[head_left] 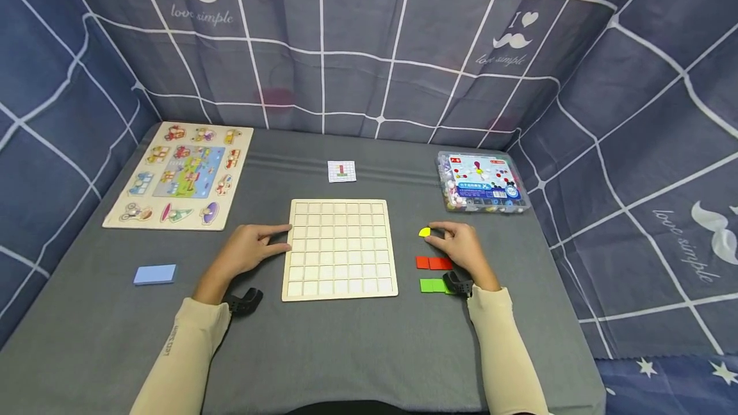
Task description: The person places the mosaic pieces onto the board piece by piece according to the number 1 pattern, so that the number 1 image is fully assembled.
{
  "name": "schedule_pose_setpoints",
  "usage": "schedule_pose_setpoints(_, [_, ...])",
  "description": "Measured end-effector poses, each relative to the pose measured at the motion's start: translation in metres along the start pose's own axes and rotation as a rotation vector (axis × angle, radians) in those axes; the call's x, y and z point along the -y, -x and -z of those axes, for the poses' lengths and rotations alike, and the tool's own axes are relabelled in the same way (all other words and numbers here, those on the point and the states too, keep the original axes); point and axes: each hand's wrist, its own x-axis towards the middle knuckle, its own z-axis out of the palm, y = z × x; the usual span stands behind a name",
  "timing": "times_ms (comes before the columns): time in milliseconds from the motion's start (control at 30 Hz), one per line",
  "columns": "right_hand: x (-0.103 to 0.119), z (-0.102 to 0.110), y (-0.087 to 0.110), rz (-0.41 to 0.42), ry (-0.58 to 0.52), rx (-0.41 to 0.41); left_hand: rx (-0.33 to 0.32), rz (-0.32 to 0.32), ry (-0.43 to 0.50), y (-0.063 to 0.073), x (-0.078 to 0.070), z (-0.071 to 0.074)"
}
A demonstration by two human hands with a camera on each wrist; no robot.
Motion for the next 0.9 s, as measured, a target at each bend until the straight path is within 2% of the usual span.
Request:
schedule_pose_setpoints(267, [-0.001,0.0,0.0,-0.003,-0.004,0.006,0.014,0.001,-0.028,-0.004,-0.001,0.0])
schedule_pose_setpoints(567, [-0.002,0.004,0.002,-0.027,-0.048,0.027,0.058,0.009,-0.006,-0.01,-0.006,0.002])
schedule_pose_setpoints(700, [0.002,0.008,0.0,-0.023,-0.037,0.015,0.046,0.027,0.002,-0.011,-0.006,0.002])
schedule_pose_setpoints(900, [0.021,0.012,-0.005,0.009,-0.044,-0.008,0.015,0.052,-0.002,-0.013,-0.003,0.001])
